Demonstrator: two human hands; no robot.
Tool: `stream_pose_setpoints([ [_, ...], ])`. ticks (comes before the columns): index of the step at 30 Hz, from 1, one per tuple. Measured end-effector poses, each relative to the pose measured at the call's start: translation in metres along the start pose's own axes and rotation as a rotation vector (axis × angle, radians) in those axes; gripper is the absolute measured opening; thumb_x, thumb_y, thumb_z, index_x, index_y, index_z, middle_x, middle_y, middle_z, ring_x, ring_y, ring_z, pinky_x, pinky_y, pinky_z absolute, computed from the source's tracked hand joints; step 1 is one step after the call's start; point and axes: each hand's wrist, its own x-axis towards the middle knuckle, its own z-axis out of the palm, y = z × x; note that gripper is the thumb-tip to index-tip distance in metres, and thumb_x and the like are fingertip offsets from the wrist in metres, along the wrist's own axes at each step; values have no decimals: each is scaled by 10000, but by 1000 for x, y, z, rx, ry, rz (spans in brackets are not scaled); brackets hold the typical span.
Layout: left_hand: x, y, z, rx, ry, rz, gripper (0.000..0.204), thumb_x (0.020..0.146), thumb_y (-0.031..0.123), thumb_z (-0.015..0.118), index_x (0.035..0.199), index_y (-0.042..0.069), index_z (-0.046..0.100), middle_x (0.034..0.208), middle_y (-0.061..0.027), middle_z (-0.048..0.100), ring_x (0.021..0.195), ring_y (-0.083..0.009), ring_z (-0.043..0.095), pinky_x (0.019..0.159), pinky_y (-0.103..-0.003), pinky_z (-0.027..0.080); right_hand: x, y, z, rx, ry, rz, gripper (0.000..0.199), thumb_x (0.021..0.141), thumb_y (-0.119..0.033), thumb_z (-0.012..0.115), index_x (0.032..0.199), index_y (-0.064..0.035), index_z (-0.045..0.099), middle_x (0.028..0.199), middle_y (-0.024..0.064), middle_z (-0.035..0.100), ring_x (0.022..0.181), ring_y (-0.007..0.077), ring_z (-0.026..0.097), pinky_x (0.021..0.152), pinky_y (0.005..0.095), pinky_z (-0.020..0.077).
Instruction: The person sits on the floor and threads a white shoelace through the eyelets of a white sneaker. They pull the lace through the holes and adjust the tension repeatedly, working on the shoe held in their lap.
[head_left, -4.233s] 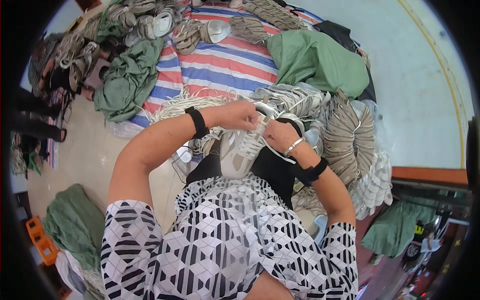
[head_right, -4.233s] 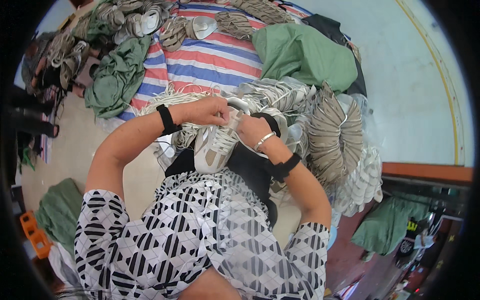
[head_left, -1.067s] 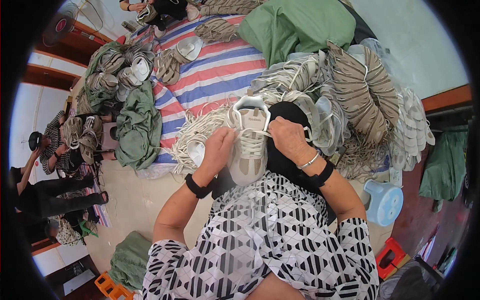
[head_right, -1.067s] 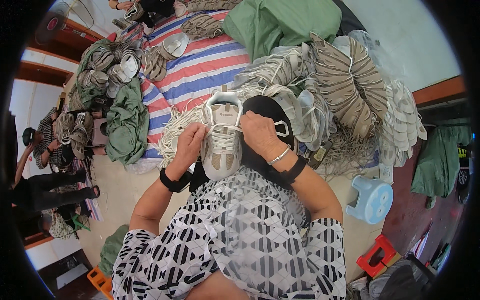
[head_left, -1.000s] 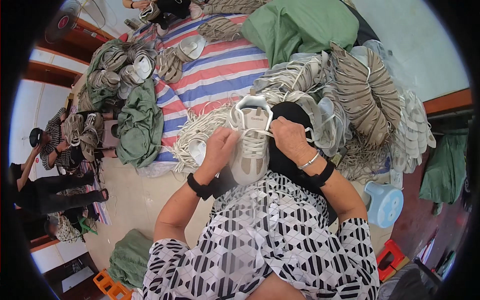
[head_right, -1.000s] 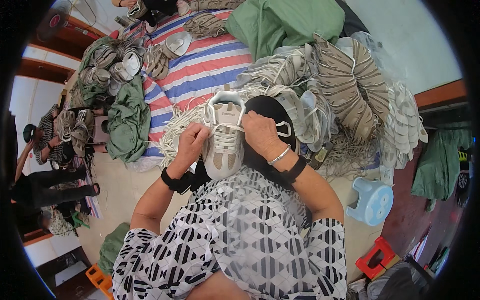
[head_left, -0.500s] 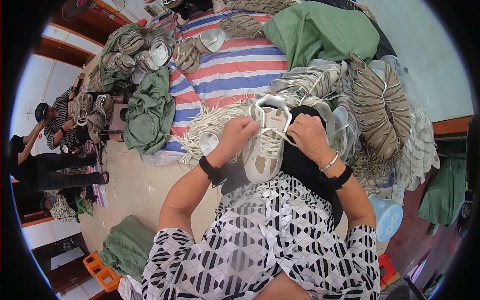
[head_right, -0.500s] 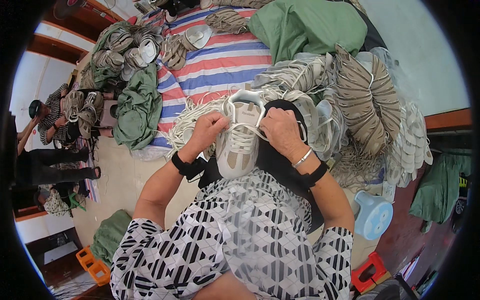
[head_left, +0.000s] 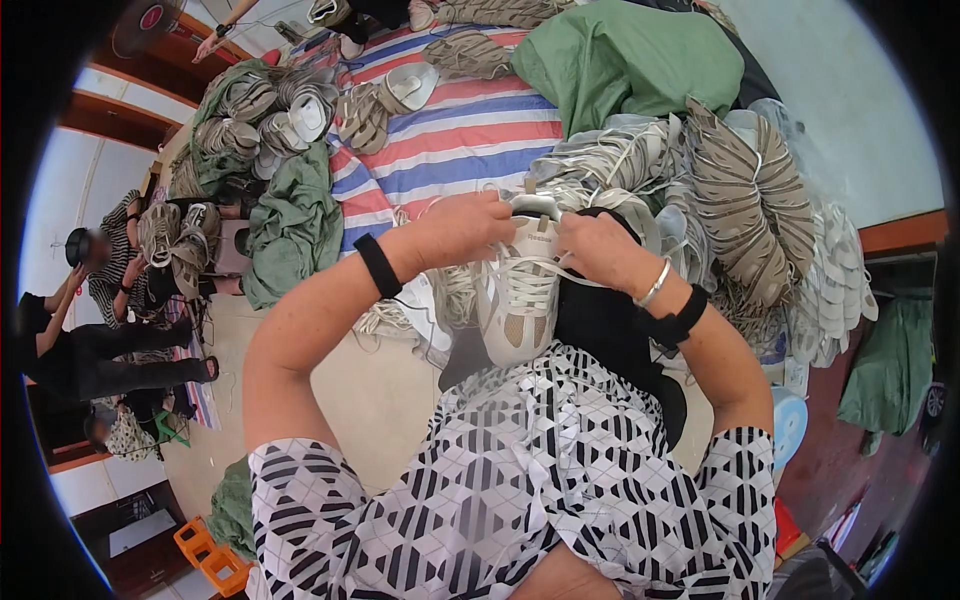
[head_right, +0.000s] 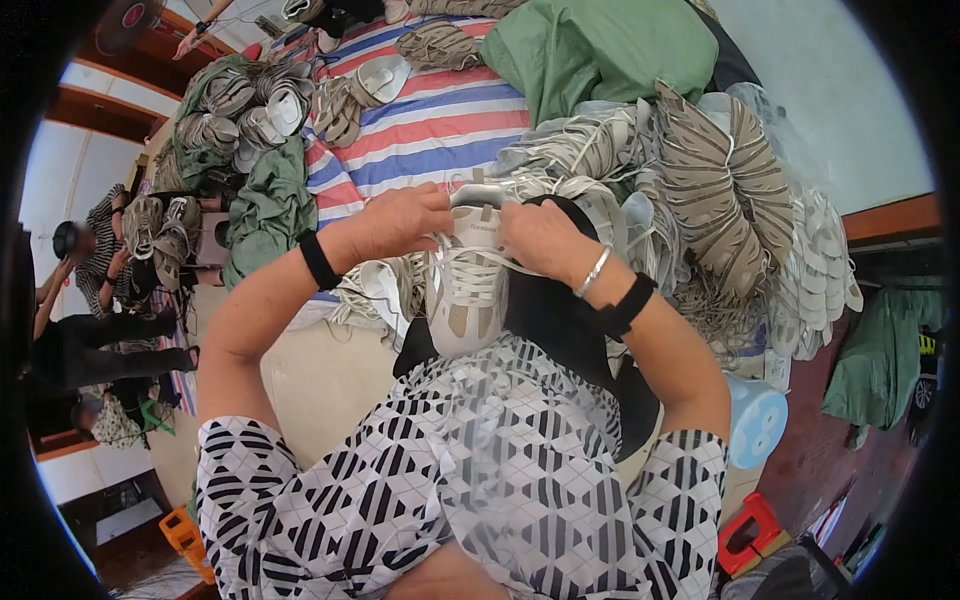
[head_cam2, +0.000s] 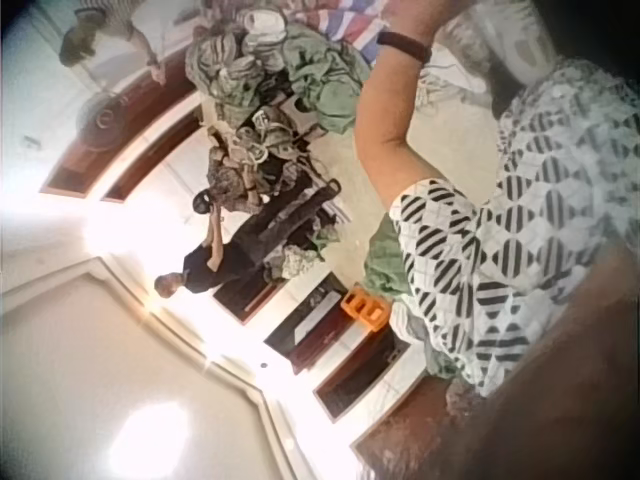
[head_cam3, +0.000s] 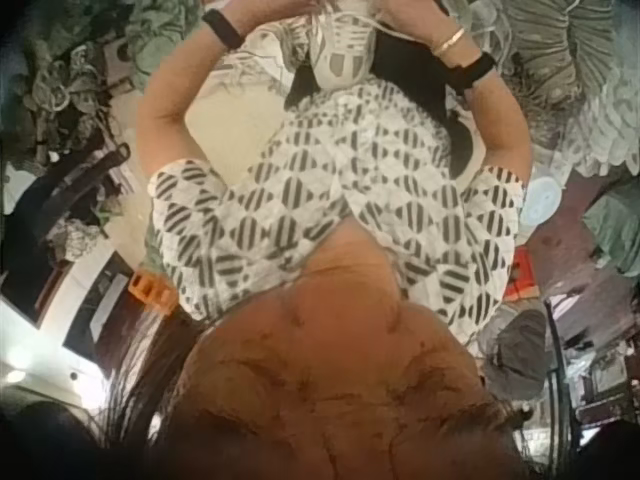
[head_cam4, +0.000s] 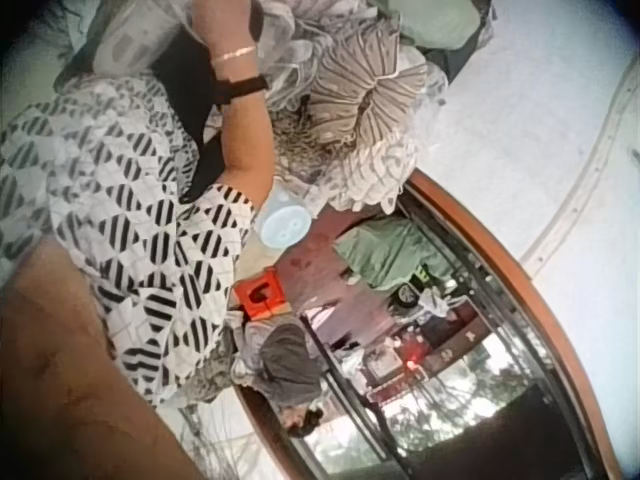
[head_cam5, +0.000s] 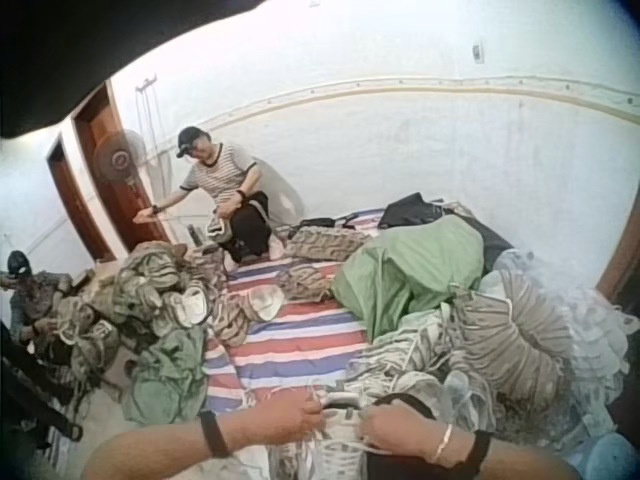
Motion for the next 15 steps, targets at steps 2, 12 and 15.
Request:
stream_pose_setpoints([
  [2,5,-3,0,76,-9,67,224,703,199,713,876,104,604,924,-31,573,985,-251,541,832,-386,472,8,-6,-1,-22,-5,86,128,761,-180,616,781,-56,640,839,87,562,797,263,588,667,363,424],
  [12,16,-7,38,-877,236,-461,179,862,248,599,865,72,632,801,-12,597,817,-136,546,716,-241,428,20,16,25,579,223,128,163,817,-140,600,744,5,587,787,90,596,708,221,599,634,361,466],
  [15,12,-5,52,-1342,412,-560,252,917,284,564,910,44,644,847,24,599,759,-56,506,721,-220,413,28,28,-14,1586,288,275,156,884,-166,581,865,-11,588,757,66,615,601,106,573,529,256,457],
])
